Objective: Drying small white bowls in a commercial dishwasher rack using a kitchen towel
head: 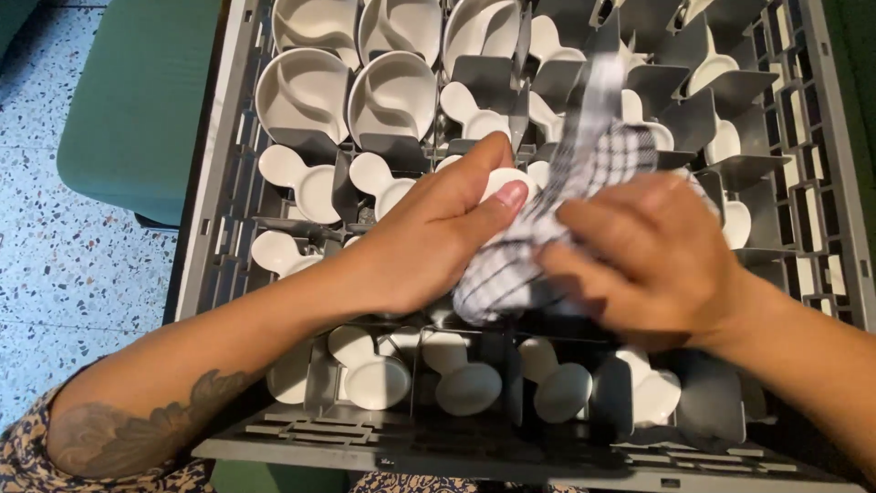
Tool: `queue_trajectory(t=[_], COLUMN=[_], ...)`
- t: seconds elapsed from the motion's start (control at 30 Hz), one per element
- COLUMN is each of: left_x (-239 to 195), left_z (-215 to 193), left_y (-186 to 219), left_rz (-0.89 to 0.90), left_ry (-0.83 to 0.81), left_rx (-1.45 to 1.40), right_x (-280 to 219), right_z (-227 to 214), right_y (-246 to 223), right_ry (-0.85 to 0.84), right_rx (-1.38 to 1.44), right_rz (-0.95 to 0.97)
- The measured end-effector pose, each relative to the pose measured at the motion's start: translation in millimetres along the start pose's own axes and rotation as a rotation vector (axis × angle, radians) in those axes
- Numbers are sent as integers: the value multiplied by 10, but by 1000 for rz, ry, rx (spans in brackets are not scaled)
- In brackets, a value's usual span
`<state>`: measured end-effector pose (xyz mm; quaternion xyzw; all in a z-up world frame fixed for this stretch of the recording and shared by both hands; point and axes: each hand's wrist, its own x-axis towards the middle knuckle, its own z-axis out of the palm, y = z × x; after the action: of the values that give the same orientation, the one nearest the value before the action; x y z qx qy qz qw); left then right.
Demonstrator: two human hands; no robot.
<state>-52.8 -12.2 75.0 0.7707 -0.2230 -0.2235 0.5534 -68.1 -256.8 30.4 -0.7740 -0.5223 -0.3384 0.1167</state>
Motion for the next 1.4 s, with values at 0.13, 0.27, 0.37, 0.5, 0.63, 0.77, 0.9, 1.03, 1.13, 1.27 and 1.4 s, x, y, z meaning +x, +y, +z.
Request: queue_trajectory(t=[0.13,0.27,0.37,0.5,0.63,0.77,0.9,1.03,1.13,1.27,1.4], left_x=[-7,8,-8,-71,74,140,93,137,194,221,183], left_z=[-44,57,141,189,166,111,196,426,579,664,677], left_y=[23,34,-27,112,-39,-62,-148,-367,-515,-585,-489], left_rz=[146,73,421,341,480,671,630,589,463,449,482], left_ry=[-78,-125,8,63,80,282,318,302,221,190,264], left_rx=[-164,-64,97,67,215,564,599,741,776,909,1041], right_x=[134,290,-125,205,231,-35,-408,-314,-217,-285,-360], right_z=[-179,-256,-33,-462,-591,-581,-644,-710,-683,-570,-591], right_y=[120,-153,90,-35,-38,57,359,407,375,370,557], right_ry=[85,36,317,-13,-162,-272,-145,98,98,56,196], right_rx=[-69,-52,332,530,297,-226,-441,-181,-243,-220,-372], right_rz=[48,-159,389,420,466,368,401,492,512,649,493])
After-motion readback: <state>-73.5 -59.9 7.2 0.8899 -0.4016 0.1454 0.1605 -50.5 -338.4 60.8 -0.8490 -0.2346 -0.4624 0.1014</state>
